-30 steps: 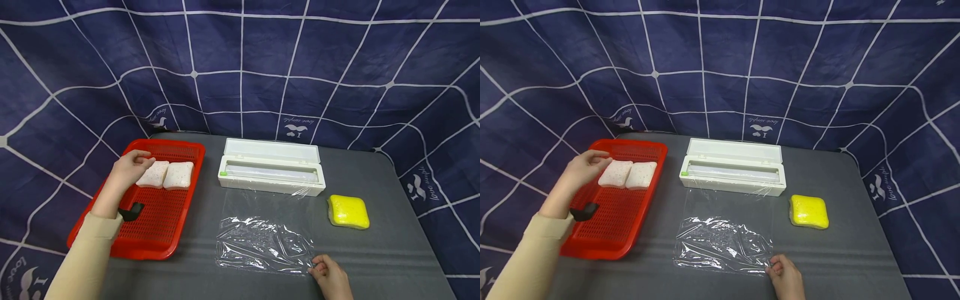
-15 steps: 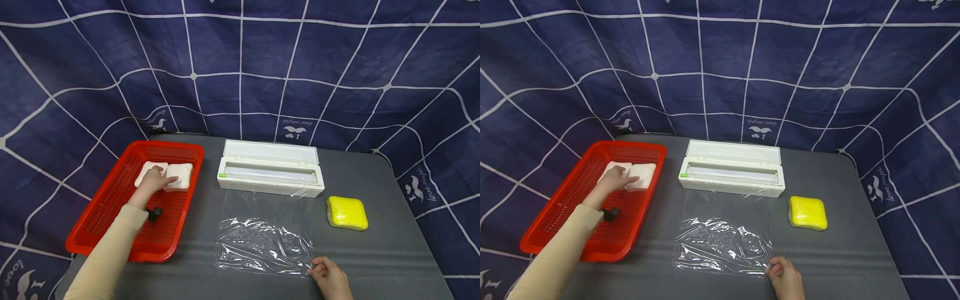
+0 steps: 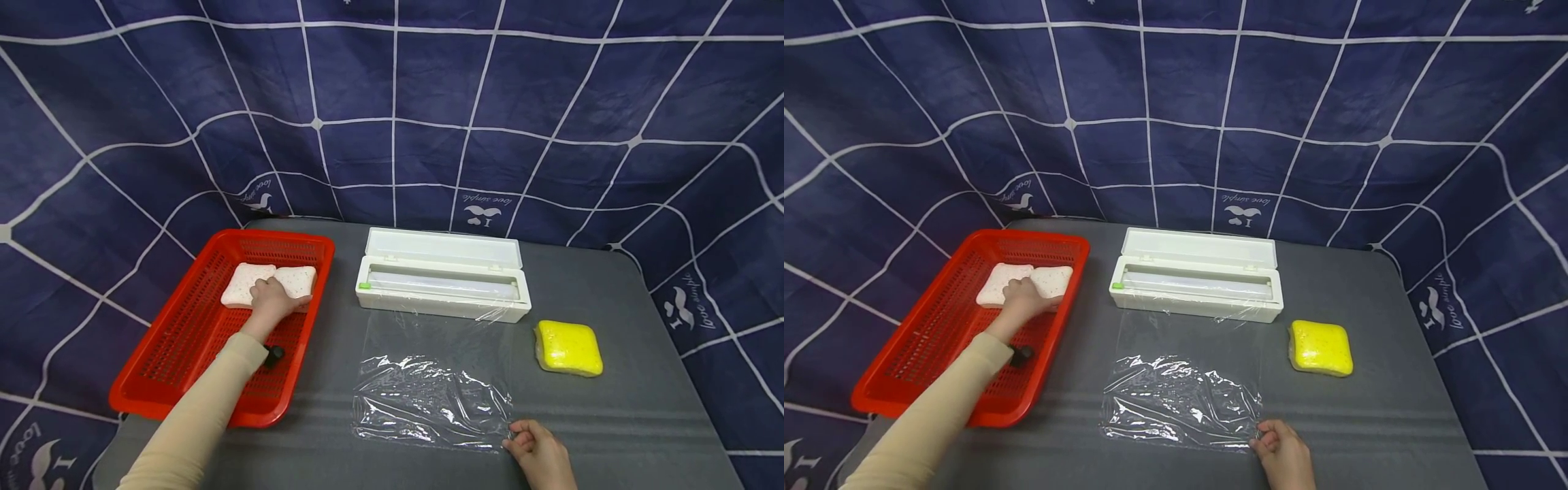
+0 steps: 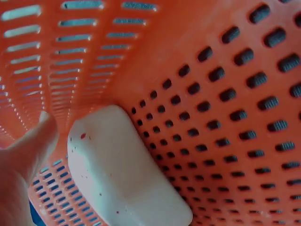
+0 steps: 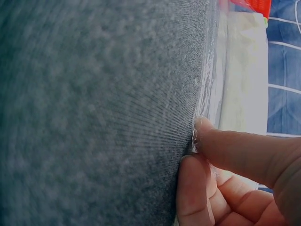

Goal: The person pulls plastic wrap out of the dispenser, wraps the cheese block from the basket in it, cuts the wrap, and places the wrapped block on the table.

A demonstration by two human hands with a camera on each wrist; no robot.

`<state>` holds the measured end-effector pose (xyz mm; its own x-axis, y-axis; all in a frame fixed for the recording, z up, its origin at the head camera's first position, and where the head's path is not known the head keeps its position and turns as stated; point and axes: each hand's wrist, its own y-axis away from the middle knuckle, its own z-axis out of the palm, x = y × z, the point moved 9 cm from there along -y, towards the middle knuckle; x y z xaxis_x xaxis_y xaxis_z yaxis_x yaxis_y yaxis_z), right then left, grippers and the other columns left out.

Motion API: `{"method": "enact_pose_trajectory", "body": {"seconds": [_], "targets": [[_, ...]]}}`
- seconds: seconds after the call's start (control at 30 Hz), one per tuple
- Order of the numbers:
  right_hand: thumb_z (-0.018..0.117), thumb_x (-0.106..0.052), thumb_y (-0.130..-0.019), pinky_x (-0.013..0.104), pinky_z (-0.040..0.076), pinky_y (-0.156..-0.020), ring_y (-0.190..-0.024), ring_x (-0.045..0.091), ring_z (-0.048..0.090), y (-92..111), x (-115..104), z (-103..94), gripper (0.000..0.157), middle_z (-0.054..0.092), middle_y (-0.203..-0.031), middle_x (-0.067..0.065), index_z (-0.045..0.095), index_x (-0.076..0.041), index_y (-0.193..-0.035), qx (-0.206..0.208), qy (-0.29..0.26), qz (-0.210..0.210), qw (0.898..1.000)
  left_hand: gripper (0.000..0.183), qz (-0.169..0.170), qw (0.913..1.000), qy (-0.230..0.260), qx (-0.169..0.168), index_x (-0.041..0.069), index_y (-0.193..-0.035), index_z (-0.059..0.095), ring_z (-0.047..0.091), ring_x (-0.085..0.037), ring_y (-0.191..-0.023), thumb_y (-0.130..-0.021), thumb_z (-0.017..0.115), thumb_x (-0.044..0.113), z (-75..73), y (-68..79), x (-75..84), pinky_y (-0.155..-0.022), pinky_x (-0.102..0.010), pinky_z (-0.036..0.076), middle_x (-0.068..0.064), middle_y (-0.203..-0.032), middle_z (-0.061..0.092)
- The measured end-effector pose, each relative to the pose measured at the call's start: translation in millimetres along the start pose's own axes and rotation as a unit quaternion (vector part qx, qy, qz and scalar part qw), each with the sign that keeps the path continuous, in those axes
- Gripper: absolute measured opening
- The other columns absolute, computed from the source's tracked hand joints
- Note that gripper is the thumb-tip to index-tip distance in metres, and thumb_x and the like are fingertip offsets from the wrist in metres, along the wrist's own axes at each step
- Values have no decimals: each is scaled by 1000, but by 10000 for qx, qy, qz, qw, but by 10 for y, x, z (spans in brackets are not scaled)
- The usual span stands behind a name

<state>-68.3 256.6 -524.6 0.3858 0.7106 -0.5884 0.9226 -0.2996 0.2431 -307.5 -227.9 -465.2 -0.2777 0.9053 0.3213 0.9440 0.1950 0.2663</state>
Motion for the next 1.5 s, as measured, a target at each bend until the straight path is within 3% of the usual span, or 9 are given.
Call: {"method": "enact_pose_trajectory", "body": {"seconds": [0.23, 0.6, 0.8, 0.93, 1.1, 1.27, 1.4, 1.5], "targets": [[82, -7, -74, 24, 41, -54, -59, 6, 50, -4, -7, 0, 24, 60, -68, -4, 68, -1, -92, 55, -31, -15, 10000, 87, -161, 9998, -140, 54, -27, -122, 38, 37, -51, -112, -83, 74, 42, 22, 16, -21, -90, -53, 41, -41, -115, 38], [81, -7, -75, 24, 41, -54, -62, 10, 52, -7, 37, 20, 22, 59, -69, -3, 67, 0, -92, -82, -58, 177, 9998, 82, -262, 9984, 464, 176, -21, -123, 38, 41, -55, -113, -82, 75, 39, -41, 54, -63, -94, -60, 40, -40, -120, 39], [82, -8, -75, 23, 41, -55, -62, 8, 51, -11, 19, 5, 23, 59, -70, -3, 68, -1, -92, -43, -69, 58, 10000, 80, 14, 9949, 949, 335, -22, -128, 36, 36, -54, -114, -83, 73, 33, -242, 136, -9, -98, -61, 34, -41, -124, 36], [82, -9, -75, 24, 41, -56, -62, 7, 50, -18, 24, 2, 24, 59, -71, -3, 68, 0, -93, -54, -54, 60, 10000, 82, 129, 9887, 1335, 668, -18, -137, 35, 30, -50, -123, -83, 74, 29, -456, 245, 33, -102, -62, 31, -39, -131, 36], [82, -8, -75, 24, 41, -55, -62, 9, 50, -21, 31, 5, 24, 59, -70, -3, 68, 1, -92, -66, -53, 118, 9999, 80, 433, 9737, 1813, 1306, -15, -141, 36, 30, -45, -126, -82, 75, 23, -769, 423, 129, -100, -56, 35, -35, -135, 39], [81, -7, -76, 24, 40, -55, -62, 9, 50, -20, 32, -2, 23, 59, -70, -3, 68, 1, -93, -82, -64, 137, 9999, 75, 1159, 9440, 2189, 2180, -12, -139, 41, 34, -41, -124, -80, 78, 15, -1030, 659, 354, -101, -52, 36, -31, -132, 43], [81, -7, -76, 24, 41, -55, -62, 9, 51, -22, 33, 0, 23, 59, -71, -3, 68, 1, -93, -97, -54, 141, 9998, 77, 1753, 9212, 2457, 2457, -8, -141, 42, 37, -36, -126, -78, 81, 14, -1065, 866, 610, -100, -49, 41, -26, -136, 41], [81, -8, -76, 25, 42, -56, -62, 9, 52, -23, 26, 1, 24, 60, -71, -3, 68, 1, -93, -80, -56, 106, 9999, 81, 2206, 9110, 2564, 2360, -3, -143, 43, 40, -33, -126, -75, 84, 15, -988, 1031, 833, -99, -47, 41, -23, -137, 41]]}}
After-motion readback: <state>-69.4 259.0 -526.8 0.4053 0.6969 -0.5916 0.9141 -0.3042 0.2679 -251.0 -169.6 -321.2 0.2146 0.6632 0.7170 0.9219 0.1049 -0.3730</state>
